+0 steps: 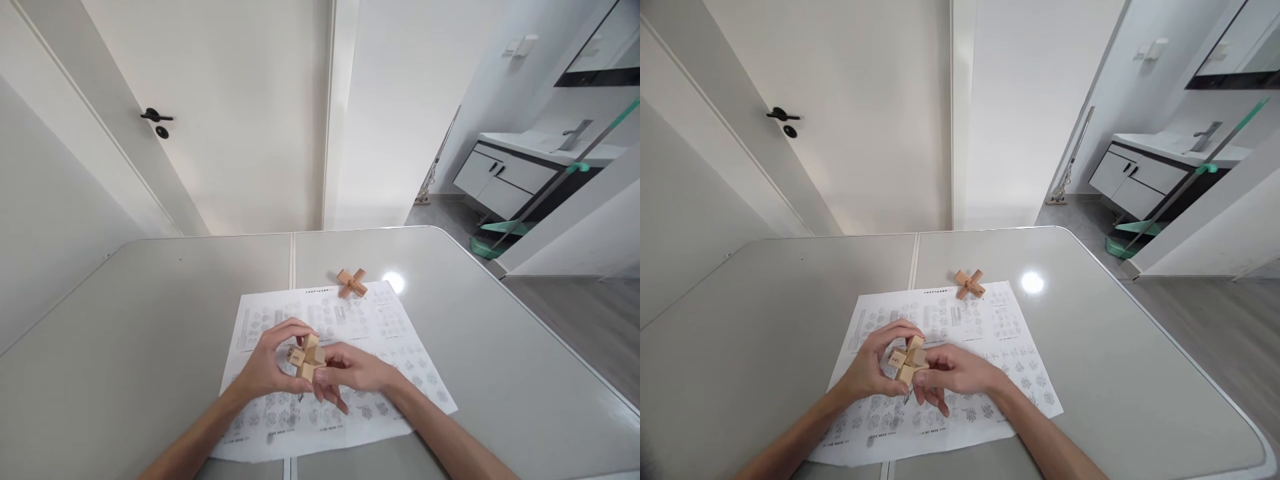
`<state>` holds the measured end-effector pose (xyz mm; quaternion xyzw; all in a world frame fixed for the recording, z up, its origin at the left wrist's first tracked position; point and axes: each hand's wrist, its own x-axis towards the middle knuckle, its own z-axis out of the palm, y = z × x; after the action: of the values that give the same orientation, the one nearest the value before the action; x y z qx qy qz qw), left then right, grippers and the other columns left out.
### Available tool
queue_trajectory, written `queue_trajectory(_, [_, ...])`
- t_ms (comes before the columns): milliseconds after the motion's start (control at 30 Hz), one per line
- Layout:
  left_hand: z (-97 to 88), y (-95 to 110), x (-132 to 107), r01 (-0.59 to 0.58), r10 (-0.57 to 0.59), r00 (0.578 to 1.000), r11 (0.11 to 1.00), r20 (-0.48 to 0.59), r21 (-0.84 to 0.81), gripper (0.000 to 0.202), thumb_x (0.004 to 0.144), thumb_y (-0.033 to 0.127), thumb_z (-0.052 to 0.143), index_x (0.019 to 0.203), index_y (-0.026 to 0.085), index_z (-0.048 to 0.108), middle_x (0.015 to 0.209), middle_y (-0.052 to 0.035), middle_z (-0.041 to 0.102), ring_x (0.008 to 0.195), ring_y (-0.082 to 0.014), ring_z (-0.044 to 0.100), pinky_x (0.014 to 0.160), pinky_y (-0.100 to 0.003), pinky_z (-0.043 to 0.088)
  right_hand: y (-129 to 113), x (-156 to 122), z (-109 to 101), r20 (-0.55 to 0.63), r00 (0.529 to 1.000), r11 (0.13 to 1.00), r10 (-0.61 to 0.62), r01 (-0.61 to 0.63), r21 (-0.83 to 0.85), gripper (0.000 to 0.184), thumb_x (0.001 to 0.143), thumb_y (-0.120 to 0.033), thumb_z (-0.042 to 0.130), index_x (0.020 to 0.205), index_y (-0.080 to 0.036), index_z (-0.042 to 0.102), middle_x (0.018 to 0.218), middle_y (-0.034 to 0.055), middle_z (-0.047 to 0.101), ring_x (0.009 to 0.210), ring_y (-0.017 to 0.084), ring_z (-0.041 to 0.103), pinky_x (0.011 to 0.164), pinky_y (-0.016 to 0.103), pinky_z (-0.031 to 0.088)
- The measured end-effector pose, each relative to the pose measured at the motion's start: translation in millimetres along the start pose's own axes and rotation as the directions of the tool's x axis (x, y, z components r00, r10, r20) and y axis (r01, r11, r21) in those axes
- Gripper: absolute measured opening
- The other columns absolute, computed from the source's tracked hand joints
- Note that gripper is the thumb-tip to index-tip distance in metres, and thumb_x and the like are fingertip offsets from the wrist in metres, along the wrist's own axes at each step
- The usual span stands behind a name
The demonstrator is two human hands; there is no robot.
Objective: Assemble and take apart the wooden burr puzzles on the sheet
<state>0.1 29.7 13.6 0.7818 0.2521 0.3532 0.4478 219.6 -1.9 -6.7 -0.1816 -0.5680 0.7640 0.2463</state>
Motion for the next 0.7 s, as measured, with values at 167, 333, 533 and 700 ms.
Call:
queue_trajectory(167, [0.6,4,1,0.061,-0.053,0.995,0.994,-0.086,0.092,0.055,0.068,0.06,0.084,0.103,0.021,0.068,0.094,-0.0057,0.063,0.083,-0.0214,0.059,0.074,-0.033,0.048,3,4,9,-0.232,0.969,0.945,-0.087,0.006,-0.327,0.022,0.1,-0.038,0.056,0.087,-0.019,0.06,0.072,-0.0029,0.058,0.051,0.008,0.052,0.051,0.021,0.046])
queue_trajectory(333, [5.1,0,0,0.105,-0.084,0.983,0.987,-0.161,0.124,0.048,0.076,0.054,0.079,0.108,0.022,0.065,0.096,-0.0047,0.062,0.085,-0.0204,0.058,0.079,-0.034,0.05,6,7,11,-0.389,0.891,0.84,-0.234,-0.016,-0.542,0.017,0.094,-0.02,0.055,0.078,-0.021,0.052,0.065,-0.0049,0.052,0.055,0.01,0.045,0.053,0.023,0.036])
queue_trajectory(533, [11.1,-5,-4,0.114,-0.101,0.987,0.988,-0.128,0.104,0.05,0.075,0.052,0.082,0.112,0.023,0.064,0.098,-0.0052,0.062,0.088,-0.021,0.057,0.08,-0.035,0.05,4,8,11,-0.379,0.885,0.795,-0.27,-0.017,-0.606,0.018,0.087,-0.011,0.051,0.073,-0.022,0.045,0.062,-0.0062,0.041,0.055,0.011,0.036,0.053,0.024,0.029])
queue_trajectory(700, [13.3,-5,-4,0.114,-0.107,0.989,0.991,-0.107,0.064,0.056,0.072,0.056,0.084,0.113,0.023,0.065,0.1,-0.0062,0.063,0.09,-0.0223,0.059,0.082,-0.035,0.052,7,8,11,-0.389,0.882,0.795,-0.264,-0.029,-0.606,0.022,0.083,-0.009,0.052,0.069,-0.022,0.041,0.062,-0.0065,0.038,0.055,0.011,0.033,0.053,0.024,0.027])
